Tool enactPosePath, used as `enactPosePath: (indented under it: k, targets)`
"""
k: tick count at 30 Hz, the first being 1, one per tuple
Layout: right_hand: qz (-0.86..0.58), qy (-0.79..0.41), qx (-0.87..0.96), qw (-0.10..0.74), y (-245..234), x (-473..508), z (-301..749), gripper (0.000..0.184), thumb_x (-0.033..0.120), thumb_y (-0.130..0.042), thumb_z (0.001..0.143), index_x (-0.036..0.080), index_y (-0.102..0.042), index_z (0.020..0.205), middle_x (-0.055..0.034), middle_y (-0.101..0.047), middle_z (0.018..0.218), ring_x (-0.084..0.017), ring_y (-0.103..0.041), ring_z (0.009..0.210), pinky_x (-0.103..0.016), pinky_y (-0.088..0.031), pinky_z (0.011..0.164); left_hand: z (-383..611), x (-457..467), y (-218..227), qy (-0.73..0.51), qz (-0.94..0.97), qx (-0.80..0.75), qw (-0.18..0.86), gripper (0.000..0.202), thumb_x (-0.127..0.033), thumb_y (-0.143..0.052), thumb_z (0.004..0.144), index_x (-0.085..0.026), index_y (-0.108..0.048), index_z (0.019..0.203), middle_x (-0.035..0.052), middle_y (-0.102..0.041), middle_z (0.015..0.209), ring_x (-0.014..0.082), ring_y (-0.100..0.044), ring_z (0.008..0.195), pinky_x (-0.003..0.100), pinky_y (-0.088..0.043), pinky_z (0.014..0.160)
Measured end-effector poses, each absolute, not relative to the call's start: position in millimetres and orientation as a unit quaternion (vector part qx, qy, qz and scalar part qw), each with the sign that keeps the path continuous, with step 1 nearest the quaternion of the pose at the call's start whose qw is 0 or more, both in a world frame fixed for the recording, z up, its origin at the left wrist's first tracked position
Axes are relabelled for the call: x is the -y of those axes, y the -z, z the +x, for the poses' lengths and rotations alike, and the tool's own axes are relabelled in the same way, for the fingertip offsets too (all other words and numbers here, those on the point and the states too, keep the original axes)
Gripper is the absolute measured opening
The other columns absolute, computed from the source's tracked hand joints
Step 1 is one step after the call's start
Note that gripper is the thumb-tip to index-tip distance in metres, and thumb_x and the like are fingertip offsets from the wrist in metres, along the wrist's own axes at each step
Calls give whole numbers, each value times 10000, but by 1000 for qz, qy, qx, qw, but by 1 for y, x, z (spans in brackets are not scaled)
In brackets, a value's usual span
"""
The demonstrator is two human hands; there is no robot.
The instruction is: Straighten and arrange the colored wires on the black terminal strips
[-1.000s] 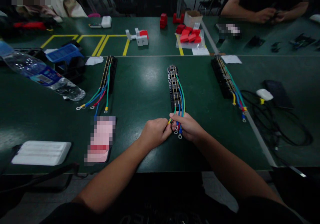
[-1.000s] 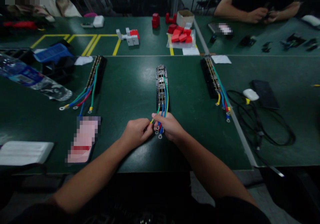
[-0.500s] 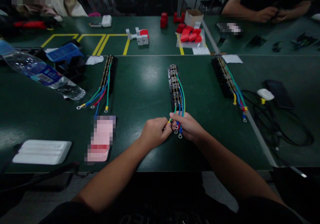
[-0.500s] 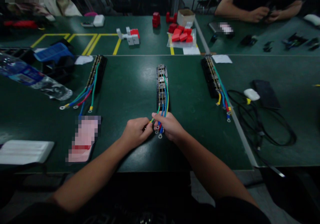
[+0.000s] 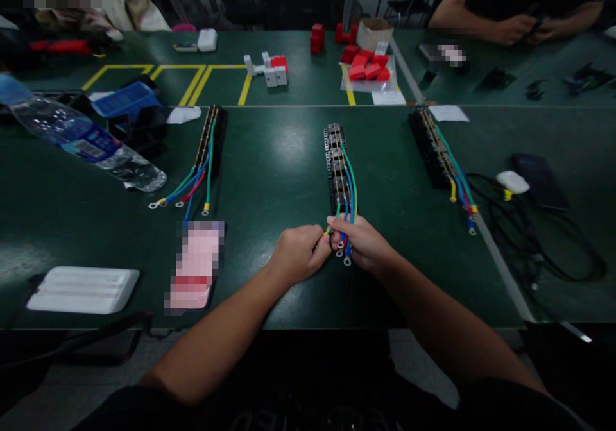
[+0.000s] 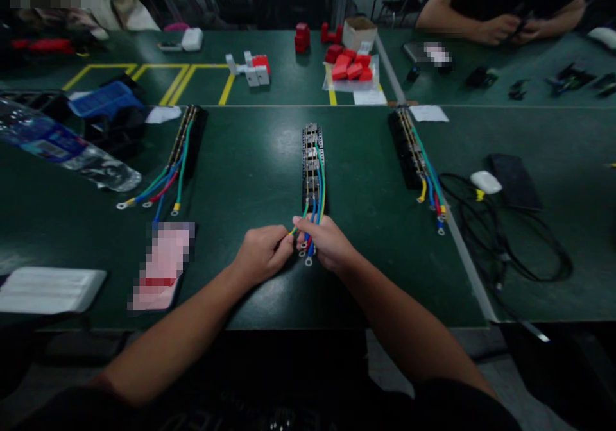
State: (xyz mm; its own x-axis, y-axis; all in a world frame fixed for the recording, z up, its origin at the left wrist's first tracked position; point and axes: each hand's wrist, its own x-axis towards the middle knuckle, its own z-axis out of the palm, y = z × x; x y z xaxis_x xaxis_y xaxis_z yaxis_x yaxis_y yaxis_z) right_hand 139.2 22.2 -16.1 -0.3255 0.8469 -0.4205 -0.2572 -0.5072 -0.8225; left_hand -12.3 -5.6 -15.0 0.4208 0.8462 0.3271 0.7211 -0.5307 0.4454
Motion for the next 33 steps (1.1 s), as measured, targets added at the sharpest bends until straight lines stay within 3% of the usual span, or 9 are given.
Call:
enactPosePath:
  k: [12, 20, 33]
  targets:
    - [-440, -752, 317, 374, 18, -23, 139, 283, 328, -705, 708, 175, -489, 608, 51, -499, 453, -65, -457, 390, -197, -364, 412, -13, 4, 22, -268, 847, -453, 78, 256, -251, -427, 871, -169, -491, 637, -16, -479, 561, 102, -422, 504, 263, -295, 515]
    - [-448, -742, 331, 373, 16, -23, 139, 308, 336, -685, 725, 170, -476, 571, 40, -507, 434, -66, -466, 385, -196, -361, 413, -12, 5, 14, -249, 833, -472, 143, 279, -265, -392, 895, -168, -497, 655, -18, -488, 563, 100, -448, 514, 252, -307, 527]
    - [-446, -747, 326, 371, 18, -22, 140, 282, 330, -684, 729, 169, -494, 596, 46, -506, 448, -64, -461, 390, -200, -366, 423, -11, 5, 19, -268, 841, -459, 98, 251, -254, -426, 872, -166, -503, 650, -16, -494, 572, 102, -435, 510, 259, -300, 518]
